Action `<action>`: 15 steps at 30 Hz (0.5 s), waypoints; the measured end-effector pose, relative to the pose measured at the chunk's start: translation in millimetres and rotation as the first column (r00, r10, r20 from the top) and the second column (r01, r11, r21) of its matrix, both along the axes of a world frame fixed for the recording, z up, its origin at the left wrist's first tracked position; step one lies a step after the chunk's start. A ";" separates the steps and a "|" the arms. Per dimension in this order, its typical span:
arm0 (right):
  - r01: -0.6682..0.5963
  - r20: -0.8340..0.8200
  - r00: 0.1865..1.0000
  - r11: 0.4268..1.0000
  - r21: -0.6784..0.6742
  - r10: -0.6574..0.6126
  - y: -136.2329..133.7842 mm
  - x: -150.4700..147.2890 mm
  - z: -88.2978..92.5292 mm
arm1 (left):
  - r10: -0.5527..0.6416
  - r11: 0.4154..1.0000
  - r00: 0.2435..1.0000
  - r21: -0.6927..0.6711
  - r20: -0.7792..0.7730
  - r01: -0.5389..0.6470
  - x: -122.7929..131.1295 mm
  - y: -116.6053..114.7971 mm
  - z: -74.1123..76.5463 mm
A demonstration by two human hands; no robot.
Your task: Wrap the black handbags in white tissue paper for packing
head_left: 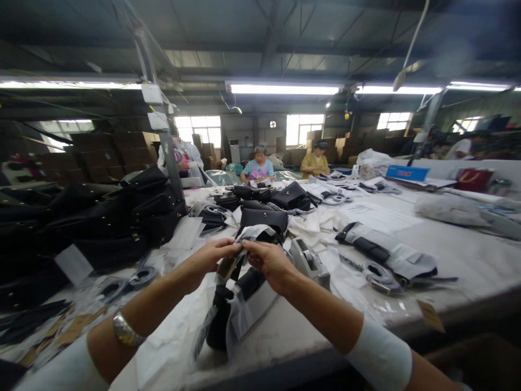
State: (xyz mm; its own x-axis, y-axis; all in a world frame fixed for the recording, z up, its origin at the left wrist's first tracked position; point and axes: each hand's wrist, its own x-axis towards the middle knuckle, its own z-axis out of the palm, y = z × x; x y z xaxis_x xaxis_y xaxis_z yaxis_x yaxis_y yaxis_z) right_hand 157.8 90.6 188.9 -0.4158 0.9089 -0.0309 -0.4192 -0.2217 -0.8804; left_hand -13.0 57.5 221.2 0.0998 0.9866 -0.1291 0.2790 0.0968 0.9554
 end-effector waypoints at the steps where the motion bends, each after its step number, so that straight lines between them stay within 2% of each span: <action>1: 0.007 -0.014 1.000 1.000 0.005 -0.007 -1.2 -1.1 -0.2 | -0.003 1.000 1.000 -0.008 0.003 0.003 0.6 1.0 0.0; 7: 0.055 -0.109 0.993 0.995 0.079 -0.046 -5.2 -4.8 -4.8 | -0.082 0.996 0.986 0.042 0.143 0.077 3.5 6.4 -8.2; 11: 0.054 -0.149 0.988 0.991 0.119 -0.036 -13.5 -5.1 -8.1 | -0.051 0.997 0.979 0.069 0.198 0.038 2.6 5.9 -13.1; 15: 0.001 -0.143 0.989 0.990 0.142 0.019 -23.4 0.9 -8.9 | -0.051 0.999 0.976 0.029 0.213 0.046 -0.6 3.1 -9.7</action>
State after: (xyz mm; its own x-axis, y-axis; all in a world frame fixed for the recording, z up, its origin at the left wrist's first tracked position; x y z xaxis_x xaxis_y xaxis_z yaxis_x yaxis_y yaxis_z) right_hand 158.7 67.2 180.1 -0.4148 0.8960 0.1585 -0.5424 -0.1036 -0.8337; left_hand -13.6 60.7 211.5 0.1701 0.9825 -0.0762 0.0717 0.0648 0.9953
